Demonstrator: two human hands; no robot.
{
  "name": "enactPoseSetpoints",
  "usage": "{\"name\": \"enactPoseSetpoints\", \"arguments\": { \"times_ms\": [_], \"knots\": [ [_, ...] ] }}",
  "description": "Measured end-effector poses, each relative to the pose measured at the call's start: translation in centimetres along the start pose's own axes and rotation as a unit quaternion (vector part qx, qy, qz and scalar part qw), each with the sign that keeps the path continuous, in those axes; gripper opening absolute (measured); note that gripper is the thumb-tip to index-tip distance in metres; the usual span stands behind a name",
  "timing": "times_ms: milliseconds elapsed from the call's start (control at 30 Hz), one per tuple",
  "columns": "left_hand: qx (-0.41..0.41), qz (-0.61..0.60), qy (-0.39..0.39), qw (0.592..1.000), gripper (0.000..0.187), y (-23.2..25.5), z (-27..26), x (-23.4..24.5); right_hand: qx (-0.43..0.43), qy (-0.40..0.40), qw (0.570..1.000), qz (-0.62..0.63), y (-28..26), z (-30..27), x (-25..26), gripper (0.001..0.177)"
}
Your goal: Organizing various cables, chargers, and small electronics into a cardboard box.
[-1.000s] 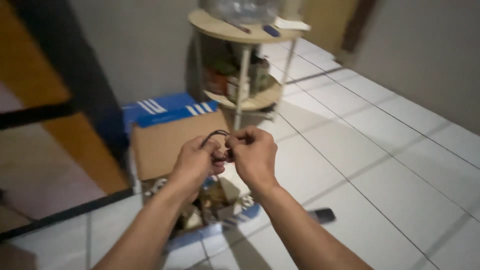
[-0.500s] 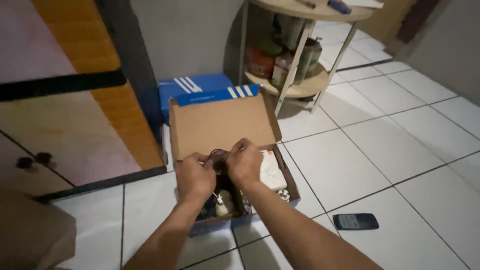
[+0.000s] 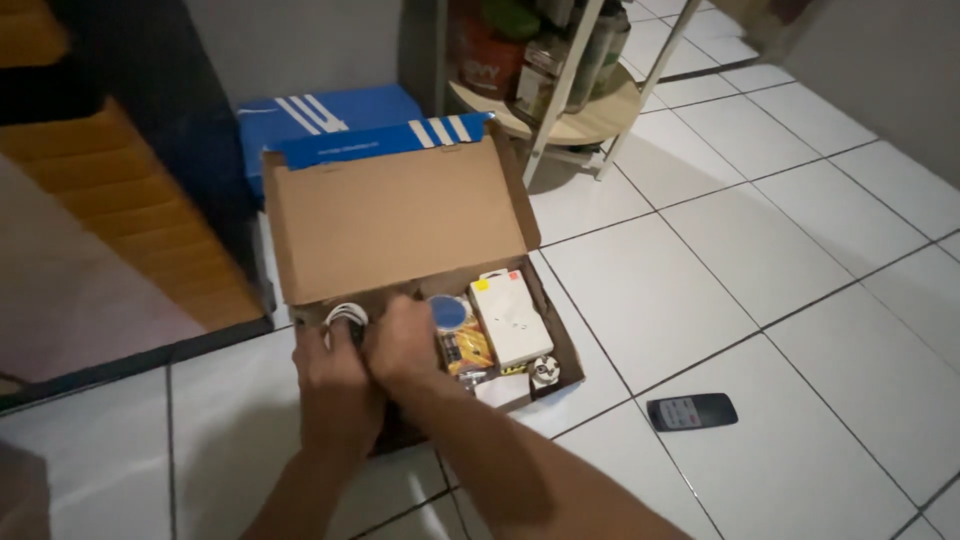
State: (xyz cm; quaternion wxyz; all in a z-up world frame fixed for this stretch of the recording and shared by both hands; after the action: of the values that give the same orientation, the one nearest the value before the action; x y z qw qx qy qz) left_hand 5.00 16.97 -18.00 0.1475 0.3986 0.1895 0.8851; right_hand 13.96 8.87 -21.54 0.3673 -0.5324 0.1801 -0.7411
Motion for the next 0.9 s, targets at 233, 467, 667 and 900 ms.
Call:
{"name": "enactPoseSetpoints", "arguments": {
  "times_ms": [233, 467, 667, 900],
  "knots": [
    [-0.060, 0.045, -0.094, 0.993, 0.083, -0.4, -1.0, -1.6, -0.146, 0.002, 0.989, 0.025, 2.6, 0.7, -0.8, 0.019],
    [-0.068, 0.189, -0.151, 0.968, 0.094, -0.3, -1.5, -3.3, -0.117, -0.129, 0.985, 0.011, 5.6, -0.4, -1.2, 0.016],
    [-0.087, 0.107, -0.156, 0.978, 0.080, -2.0, -3.5, -4.9, -0.025, -0.049, 0.998, 0.022, 7.8, -1.2, -0.8, 0.017],
    [-0.090, 0.149, -0.193, 0.966, 0.072, -9.3, -8.5, -16.5, -0.034, -0.151, 0.976, -0.154, 8.6, 0.4, -1.3, 0.031]
  ]
}}
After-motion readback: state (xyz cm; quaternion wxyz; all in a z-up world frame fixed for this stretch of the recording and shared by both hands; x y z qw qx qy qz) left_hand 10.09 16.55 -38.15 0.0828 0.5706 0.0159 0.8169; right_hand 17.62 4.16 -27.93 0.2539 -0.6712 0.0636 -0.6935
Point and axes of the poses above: each hand's wrist, its own z-axis towards the middle knuckle, its own x-axis out of the back of the hand, y = z × x, the point moved 5 cm from there along z, towards the middle knuckle, and after that the axes turned 4 degrees about y, right-handed, at the moved point
